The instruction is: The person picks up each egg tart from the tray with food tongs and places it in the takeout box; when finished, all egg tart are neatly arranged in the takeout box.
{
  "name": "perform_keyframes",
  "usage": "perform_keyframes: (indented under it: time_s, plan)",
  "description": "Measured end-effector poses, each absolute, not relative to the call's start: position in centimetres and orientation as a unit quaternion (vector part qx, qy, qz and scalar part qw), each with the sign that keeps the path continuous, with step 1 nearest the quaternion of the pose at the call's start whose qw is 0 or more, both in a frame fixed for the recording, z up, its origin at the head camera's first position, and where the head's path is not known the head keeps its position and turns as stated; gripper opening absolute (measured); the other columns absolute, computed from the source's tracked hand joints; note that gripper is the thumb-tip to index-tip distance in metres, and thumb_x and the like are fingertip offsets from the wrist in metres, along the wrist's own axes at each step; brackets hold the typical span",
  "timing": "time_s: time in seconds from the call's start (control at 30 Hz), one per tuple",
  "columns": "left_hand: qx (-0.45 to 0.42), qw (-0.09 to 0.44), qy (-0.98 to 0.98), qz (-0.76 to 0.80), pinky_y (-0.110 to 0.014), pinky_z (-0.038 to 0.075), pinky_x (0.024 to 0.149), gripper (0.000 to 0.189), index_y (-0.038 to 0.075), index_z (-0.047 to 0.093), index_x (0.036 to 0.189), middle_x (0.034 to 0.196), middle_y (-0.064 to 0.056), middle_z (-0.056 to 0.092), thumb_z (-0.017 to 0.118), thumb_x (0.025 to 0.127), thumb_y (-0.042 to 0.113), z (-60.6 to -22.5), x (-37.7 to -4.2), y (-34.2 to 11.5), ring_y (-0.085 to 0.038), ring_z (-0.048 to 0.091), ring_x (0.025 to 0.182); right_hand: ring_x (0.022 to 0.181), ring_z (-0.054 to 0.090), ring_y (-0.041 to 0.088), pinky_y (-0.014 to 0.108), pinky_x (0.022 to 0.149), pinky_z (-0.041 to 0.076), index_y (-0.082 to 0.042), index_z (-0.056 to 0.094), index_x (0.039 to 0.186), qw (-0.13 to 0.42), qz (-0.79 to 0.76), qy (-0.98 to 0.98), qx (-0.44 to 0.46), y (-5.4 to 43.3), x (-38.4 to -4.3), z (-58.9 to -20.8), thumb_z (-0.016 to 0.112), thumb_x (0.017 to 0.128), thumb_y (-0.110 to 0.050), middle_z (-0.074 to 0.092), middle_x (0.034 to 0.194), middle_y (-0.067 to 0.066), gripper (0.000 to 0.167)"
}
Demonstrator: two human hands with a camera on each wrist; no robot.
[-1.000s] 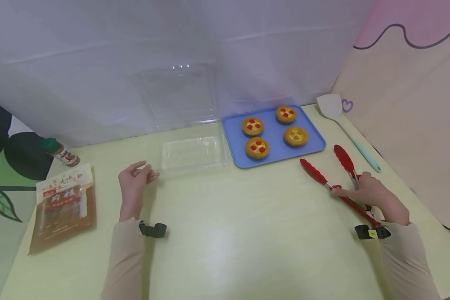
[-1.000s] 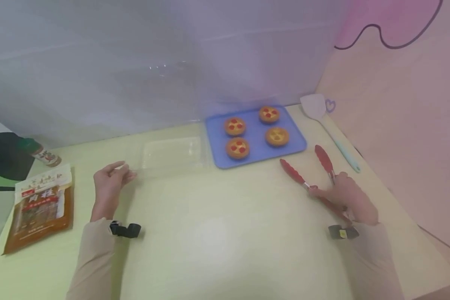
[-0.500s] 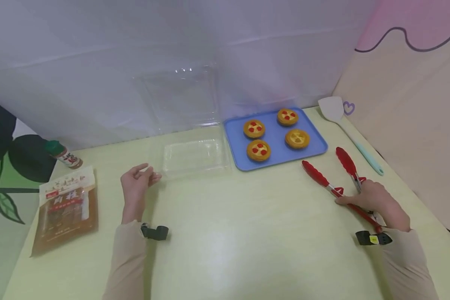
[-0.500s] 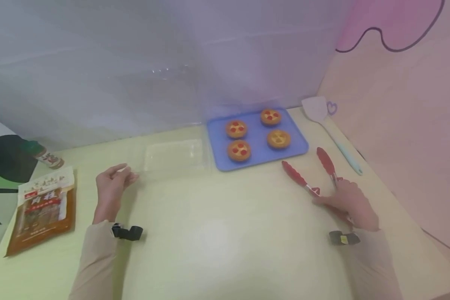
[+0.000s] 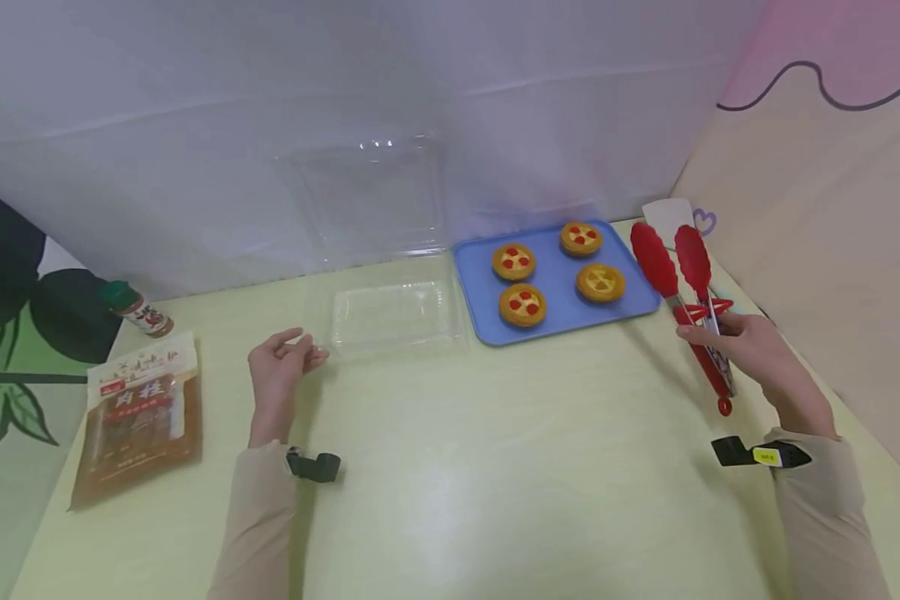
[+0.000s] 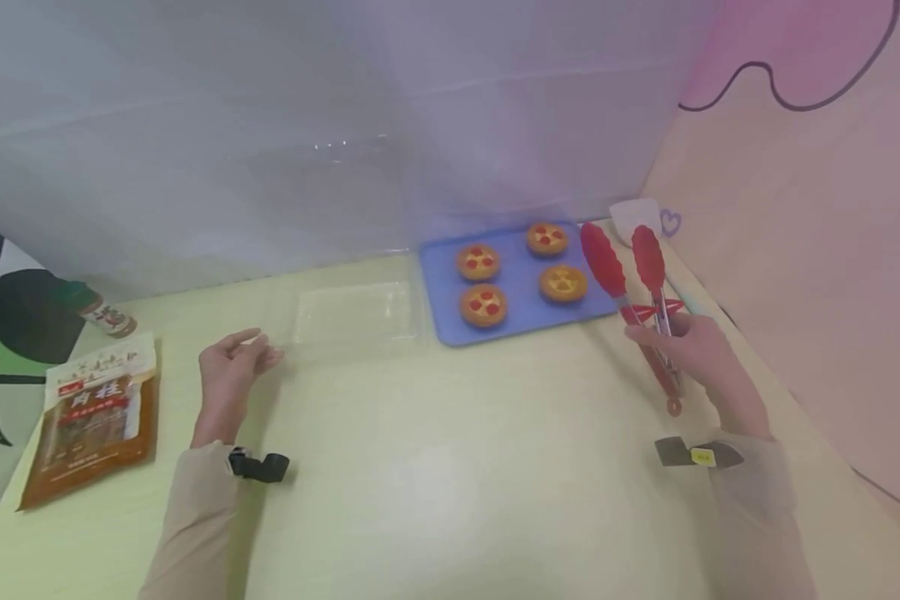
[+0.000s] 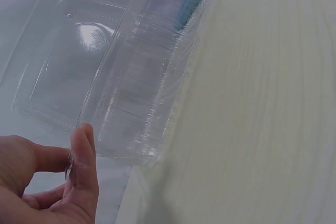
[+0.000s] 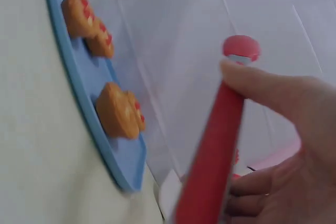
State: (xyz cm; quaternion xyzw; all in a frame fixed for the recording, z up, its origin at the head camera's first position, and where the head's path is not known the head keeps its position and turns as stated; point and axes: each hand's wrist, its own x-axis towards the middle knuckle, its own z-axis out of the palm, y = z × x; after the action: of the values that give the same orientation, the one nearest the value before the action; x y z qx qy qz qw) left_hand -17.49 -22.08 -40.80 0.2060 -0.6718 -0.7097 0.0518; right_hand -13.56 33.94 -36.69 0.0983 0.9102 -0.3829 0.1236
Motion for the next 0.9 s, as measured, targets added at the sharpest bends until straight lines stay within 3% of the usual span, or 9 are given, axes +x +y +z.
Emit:
perform_keyframes:
  time_s: [0.07, 0.13, 0.23, 0.4, 0.5, 0.7, 0.9]
  plan:
    - [0.208, 0.049, -0.672, -0.709, -0.016, 0.060, 0.069, 0.044, -0.010, 0.044, 0.137, 0.068, 0.003, 0.064, 0.056, 0.096, 0.001, -40.7, -17.5, -22.2, -0.003, 0.067, 0.061, 0.111, 0.041, 0.031, 0.049, 0.085, 0.045, 0.006, 0.046, 0.132, 0.103, -0.428, 0.893, 0.098, 33.4, -14.3, -36.3, 0.053, 0.095, -0.055, 0.055, 0.106, 0.005, 0.072]
    - [0.211, 0.047, -0.672, -0.708, -0.016, 0.060, 0.070, 0.044, -0.010, 0.044, 0.137, 0.069, 0.003, 0.064, 0.057, 0.097, 0.001, -40.7, -17.4, -22.2, -0.003, 0.067, 0.061, 0.112, 0.043, 0.023, 0.048, 0.092, 0.043, 0.004, 0.048, 0.131, 0.074, -0.474, 0.872, 0.092, 32.9, -15.0, -36.2, 0.053, 0.095, -0.053, 0.058, 0.101, -0.006, 0.068]
    - [0.215, 0.044, -0.673, -0.706, -0.016, 0.059, 0.071, 0.045, -0.008, 0.044, 0.139, 0.071, 0.003, 0.065, 0.057, 0.097, 0.003, -40.7, -17.4, -22.3, -0.003, 0.067, 0.062, 0.100, 0.046, 0.014, 0.036, 0.086, 0.044, 0.000, 0.054, 0.120, 0.030, -0.504, 0.859, 0.080, 32.3, -16.1, -36.3, 0.053, 0.096, -0.051, 0.057, 0.090, -0.015, 0.056]
    - [0.213, 0.040, -0.676, -0.704, -0.016, 0.060, 0.072, 0.046, -0.008, 0.044, 0.140, 0.071, 0.004, 0.065, 0.057, 0.097, 0.004, -40.8, -17.5, -22.4, -0.003, 0.067, 0.064, 0.081, 0.046, 0.020, 0.030, 0.056, 0.043, 0.002, 0.055, 0.114, -0.019, -0.443, 0.892, 0.086, 31.6, -17.9, -36.4, 0.055, 0.092, -0.058, 0.054, 0.085, 0.001, 0.063]
    - [0.211, 0.045, -0.675, -0.705, -0.016, 0.060, 0.071, 0.046, -0.009, 0.044, 0.139, 0.070, 0.004, 0.065, 0.057, 0.097, 0.003, -40.9, -17.5, -22.2, -0.003, 0.067, 0.063, 0.074, 0.046, 0.024, 0.030, 0.049, 0.039, 0.001, 0.056, 0.104, -0.042, -0.372, 0.923, 0.086, 31.4, -19.1, -36.3, 0.057, 0.088, -0.064, 0.051, 0.080, 0.010, 0.067]
    - [0.205, 0.058, -0.680, -0.702, -0.016, 0.060, 0.069, 0.043, -0.011, 0.045, 0.136, 0.067, 0.005, 0.064, 0.057, 0.097, 0.002, -40.8, -17.3, -21.9, -0.002, 0.067, 0.062, 0.060, 0.038, 0.023, 0.031, 0.042, 0.029, -0.002, 0.050, 0.084, -0.052, -0.307, 0.948, 0.061, 31.2, -21.3, -35.8, 0.061, 0.084, -0.067, 0.038, 0.064, 0.005, 0.066]
    - [0.209, 0.060, -0.675, -0.704, -0.017, 0.060, 0.070, 0.043, -0.011, 0.046, 0.136, 0.070, 0.003, 0.065, 0.057, 0.097, 0.002, -40.6, -17.2, -21.7, -0.003, 0.067, 0.062, 0.058, 0.036, 0.021, 0.030, 0.049, 0.024, -0.003, 0.043, 0.076, -0.036, -0.260, 0.965, 0.024, 30.7, -23.2, -35.2, 0.067, 0.085, -0.056, 0.030, 0.062, 0.003, 0.059]
